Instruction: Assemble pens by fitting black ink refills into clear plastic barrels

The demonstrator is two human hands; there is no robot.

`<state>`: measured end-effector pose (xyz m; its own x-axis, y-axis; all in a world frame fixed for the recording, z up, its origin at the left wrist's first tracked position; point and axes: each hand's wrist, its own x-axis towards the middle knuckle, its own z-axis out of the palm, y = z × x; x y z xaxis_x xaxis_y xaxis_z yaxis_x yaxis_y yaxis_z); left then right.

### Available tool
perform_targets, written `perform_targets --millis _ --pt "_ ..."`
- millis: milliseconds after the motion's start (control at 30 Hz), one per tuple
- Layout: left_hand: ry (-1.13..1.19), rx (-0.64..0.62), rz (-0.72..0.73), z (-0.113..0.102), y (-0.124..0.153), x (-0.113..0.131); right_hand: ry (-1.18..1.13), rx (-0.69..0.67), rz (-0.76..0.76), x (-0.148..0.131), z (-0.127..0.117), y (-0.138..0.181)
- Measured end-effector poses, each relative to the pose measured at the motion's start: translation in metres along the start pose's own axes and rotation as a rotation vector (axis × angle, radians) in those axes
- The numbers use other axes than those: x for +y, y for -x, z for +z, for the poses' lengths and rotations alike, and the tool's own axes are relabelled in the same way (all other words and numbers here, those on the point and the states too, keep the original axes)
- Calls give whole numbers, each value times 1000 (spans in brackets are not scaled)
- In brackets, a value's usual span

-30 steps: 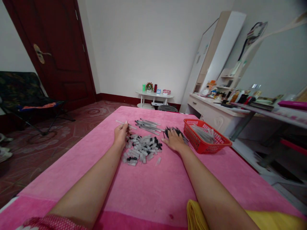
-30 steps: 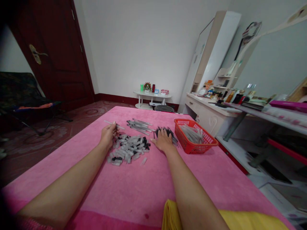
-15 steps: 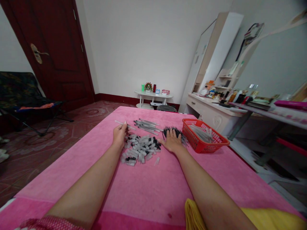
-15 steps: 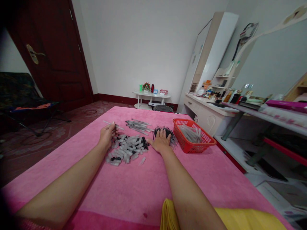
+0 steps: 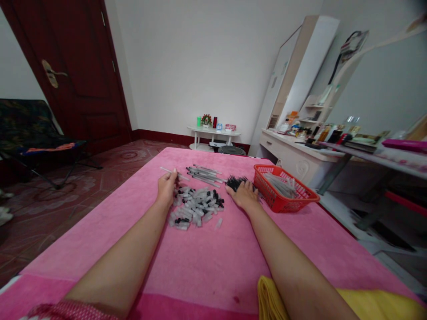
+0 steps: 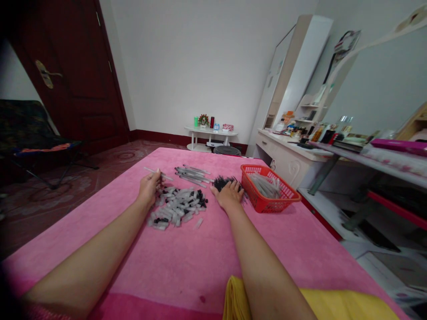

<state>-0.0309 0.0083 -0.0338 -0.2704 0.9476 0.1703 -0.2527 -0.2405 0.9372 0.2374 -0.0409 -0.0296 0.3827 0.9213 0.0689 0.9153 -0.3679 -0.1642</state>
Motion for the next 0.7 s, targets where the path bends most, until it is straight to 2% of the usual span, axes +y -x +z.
perform_targets --millis 233,400,567,700 --pt "4 -5 16 0 0 -1 38 -42 -107 -4 2 4" --pt "11 -5 16 1 1 0 48 31 -123 -4 5 5" --pt "7 -6 12 1 2 2 72 7 -128 -8 5 8" --pt "-14 1 20 1 3 1 67 43 -118 -7 3 10"
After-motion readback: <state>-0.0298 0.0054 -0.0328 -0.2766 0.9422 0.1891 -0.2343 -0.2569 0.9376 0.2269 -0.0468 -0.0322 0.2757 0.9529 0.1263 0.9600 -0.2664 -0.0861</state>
